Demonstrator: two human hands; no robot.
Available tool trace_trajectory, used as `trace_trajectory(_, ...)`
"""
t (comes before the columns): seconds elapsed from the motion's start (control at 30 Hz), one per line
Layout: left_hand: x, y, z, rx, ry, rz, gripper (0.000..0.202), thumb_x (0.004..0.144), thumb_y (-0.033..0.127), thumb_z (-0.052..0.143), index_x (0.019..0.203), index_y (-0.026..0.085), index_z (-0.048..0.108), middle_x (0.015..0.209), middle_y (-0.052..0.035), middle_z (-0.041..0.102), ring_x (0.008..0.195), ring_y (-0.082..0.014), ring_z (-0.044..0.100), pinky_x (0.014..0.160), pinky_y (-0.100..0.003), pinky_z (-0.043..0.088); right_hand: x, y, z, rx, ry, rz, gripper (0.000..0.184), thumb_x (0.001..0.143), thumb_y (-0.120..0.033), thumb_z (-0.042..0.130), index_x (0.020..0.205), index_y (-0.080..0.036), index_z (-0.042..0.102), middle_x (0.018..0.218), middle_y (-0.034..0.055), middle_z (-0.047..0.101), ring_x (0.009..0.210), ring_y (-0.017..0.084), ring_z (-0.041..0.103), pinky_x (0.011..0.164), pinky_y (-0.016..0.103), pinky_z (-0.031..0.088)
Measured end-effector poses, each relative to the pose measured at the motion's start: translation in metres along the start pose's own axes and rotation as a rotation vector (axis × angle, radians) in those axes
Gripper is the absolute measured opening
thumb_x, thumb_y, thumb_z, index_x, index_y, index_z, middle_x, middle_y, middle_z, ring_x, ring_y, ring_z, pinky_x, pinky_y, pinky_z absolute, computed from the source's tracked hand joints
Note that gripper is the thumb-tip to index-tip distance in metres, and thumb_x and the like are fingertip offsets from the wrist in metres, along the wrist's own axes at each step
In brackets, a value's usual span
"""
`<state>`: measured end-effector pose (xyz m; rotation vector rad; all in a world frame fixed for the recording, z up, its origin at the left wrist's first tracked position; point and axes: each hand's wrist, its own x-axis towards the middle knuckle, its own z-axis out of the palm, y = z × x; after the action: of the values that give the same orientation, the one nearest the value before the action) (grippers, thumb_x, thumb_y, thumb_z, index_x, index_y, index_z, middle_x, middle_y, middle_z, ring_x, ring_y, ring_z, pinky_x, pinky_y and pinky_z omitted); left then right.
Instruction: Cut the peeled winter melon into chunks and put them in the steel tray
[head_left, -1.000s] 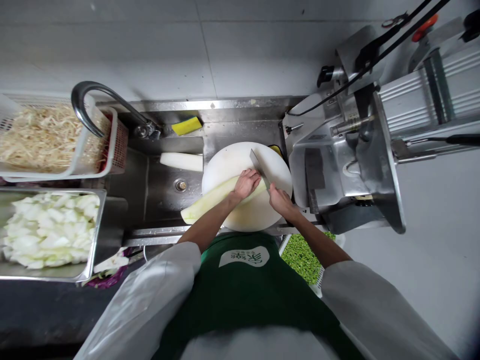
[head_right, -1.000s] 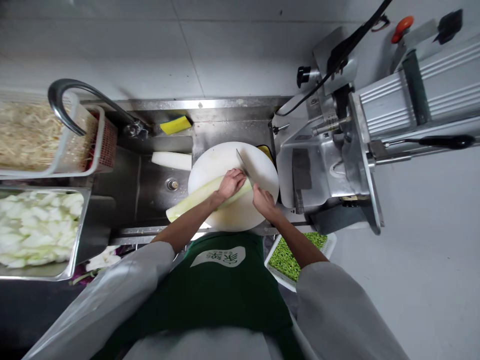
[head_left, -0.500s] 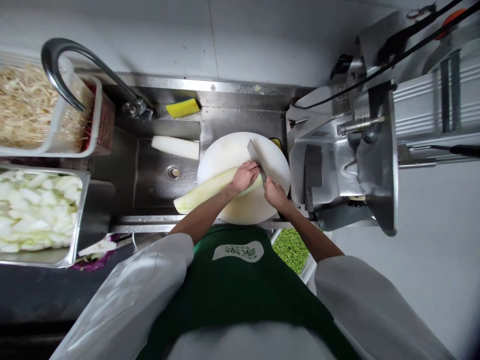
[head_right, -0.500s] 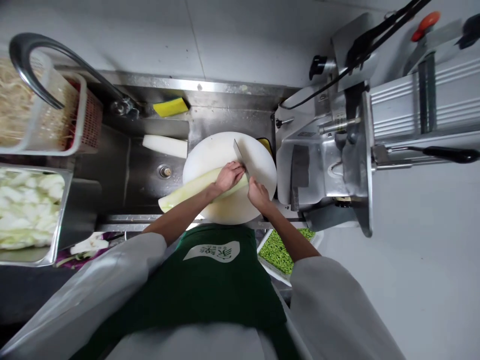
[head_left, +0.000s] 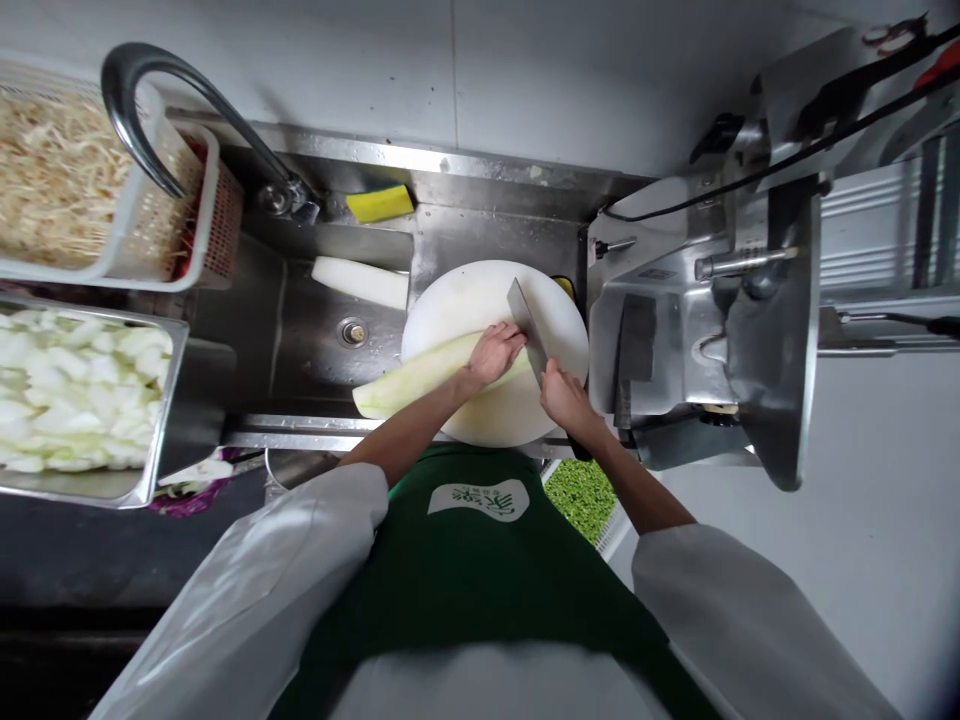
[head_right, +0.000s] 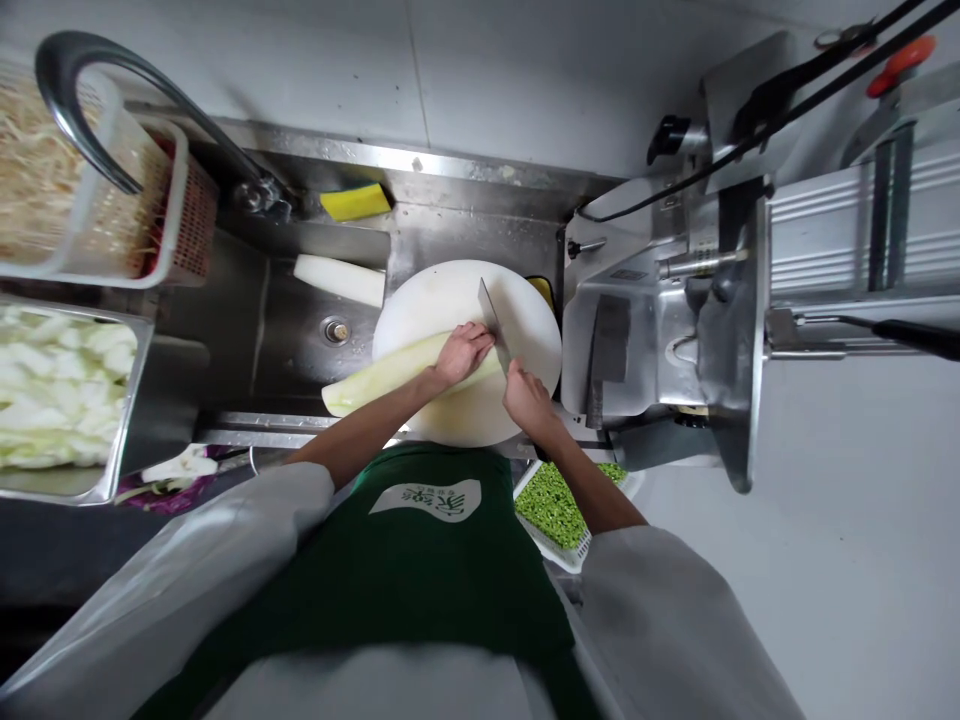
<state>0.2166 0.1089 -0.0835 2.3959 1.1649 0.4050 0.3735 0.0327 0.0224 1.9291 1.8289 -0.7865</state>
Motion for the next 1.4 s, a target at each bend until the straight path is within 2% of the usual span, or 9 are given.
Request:
trace_trajectory(0.1, -0.003, -0.001, -0.002, 0.001, 0.001, 0.0, 0.037, 0.108, 0.032, 0.035, 0.107, 0.02, 0.071, 0.109, -0.0104, 0.066, 0.102, -0.0257, 0.054, 0.091, -0.041, 0.042, 0.022, -0.009, 0.011, 0.024, 0.013, 0.005, 0.037, 0.106, -0.017, 0.023, 0.137, -0.008, 0.042, 0.115, 0.0207, 0.07, 0.11, 0.03, 0.069, 0.09, 0.035, 0.048)
trace_trajectory(0.2, -0.008, -0.003, -0.001, 0.026, 0.018, -0.003, 0.039, 0.108, 0.031, 0.033, 0.106, 0.019, 0.07, 0.112, -0.0104, 0.066, 0.102, -0.0252, 0.054, 0.092, -0.04, 0.043, 0.027, -0.009, 0.011, 0.015, 0.023, -0.001, 0.036, 0.106, -0.018, 0.024, 0.136, -0.009, 0.042, 0.113, 0.0195, 0.071, 0.108, 0.03, 0.069, 0.089, 0.035, 0.048)
trace_trajectory(0.37, -0.009, -0.003, 0.004, 0.067, 0.027, -0.004, 0.038, 0.108, 0.027, 0.033, 0.106, 0.019, 0.071, 0.111, -0.0107, 0.066, 0.103, -0.0259, 0.054, 0.093, -0.041, 0.043, -0.007, 0.003, -0.004, -0.035, 0.086, -0.031, 0.036, 0.108, -0.023, 0.022, 0.133, -0.01, 0.045, 0.105, 0.0194, 0.072, 0.101, 0.031, 0.071, 0.086, 0.036, 0.048)
trace_trajectory(0.5, -0.007, -0.002, 0.003, 0.056, 0.01, 0.003, 0.036, 0.107, 0.025, 0.035, 0.103, 0.019, 0.071, 0.107, -0.0112, 0.065, 0.102, -0.0263, 0.054, 0.093, -0.042, 0.044, -0.02, 0.004, -0.005, -0.058, 0.015, -0.036, 0.035, 0.107, -0.023, 0.025, 0.133, -0.009, 0.044, 0.106, 0.0207, 0.071, 0.103, 0.032, 0.071, 0.087, 0.037, 0.048)
trace_trajectory(0.7, -0.009, -0.003, -0.005, 0.013, 0.003, 0.024, 0.037, 0.107, 0.026, 0.034, 0.104, 0.018, 0.07, 0.107, -0.0107, 0.065, 0.1, -0.0252, 0.055, 0.095, -0.04, 0.044, 0.016, -0.012, 0.019, -0.015, 0.036, -0.01, 0.039, 0.106, -0.019, 0.024, 0.139, -0.007, 0.04, 0.115, 0.0219, 0.07, 0.11, 0.031, 0.069, 0.09, 0.037, 0.049)
trace_trajectory(0.8, -0.014, -0.005, -0.005, 0.007, 0.011, 0.023, 0.039, 0.108, 0.025, 0.032, 0.104, 0.018, 0.07, 0.108, -0.0105, 0.066, 0.099, -0.0245, 0.055, 0.095, -0.039, 0.045, 0.027, -0.014, 0.023, 0.0, 0.025, -0.014, 0.04, 0.106, -0.018, 0.024, 0.141, -0.007, 0.039, 0.118, 0.0214, 0.069, 0.111, 0.031, 0.068, 0.092, 0.037, 0.049)
trace_trajectory(1.0, -0.018, -0.004, -0.002, 0.093, 0.02, -0.01, 0.036, 0.107, 0.023, 0.034, 0.102, 0.018, 0.069, 0.106, -0.0104, 0.066, 0.1, -0.0256, 0.055, 0.092, -0.039, 0.044, -0.005, -0.004, 0.006, -0.035, 0.075, -0.036, 0.039, 0.107, -0.023, 0.023, 0.139, -0.01, 0.041, 0.11, 0.0202, 0.071, 0.107, 0.033, 0.069, 0.091, 0.039, 0.048)
trace_trajectory(1.13, -0.015, -0.002, -0.002, 0.11, 0.007, 0.009, 0.032, 0.106, 0.021, 0.037, 0.103, 0.018, 0.069, 0.107, -0.0107, 0.065, 0.1, -0.0261, 0.054, 0.091, -0.04, 0.044, -0.021, -0.003, 0.001, -0.055, 0.047, -0.052, 0.036, 0.107, -0.023, 0.027, 0.136, -0.009, 0.044, 0.106, 0.02, 0.071, 0.103, 0.032, 0.07, 0.088, 0.037, 0.048)
trace_trajectory(1.4, -0.021, -0.003, -0.01, 0.073, -0.029, -0.002, 0.031, 0.106, 0.019, 0.038, 0.105, 0.016, 0.069, 0.109, -0.0095, 0.067, 0.103, -0.0228, 0.057, 0.097, -0.036, 0.045, 0.025, -0.026, 0.015, -0.032, 0.072, -0.061, 0.039, 0.109, -0.019, 0.027, 0.143, -0.004, 0.036, 0.112, 0.0214, 0.071, 0.102, 0.025, 0.069, 0.085, 0.031, 0.046)
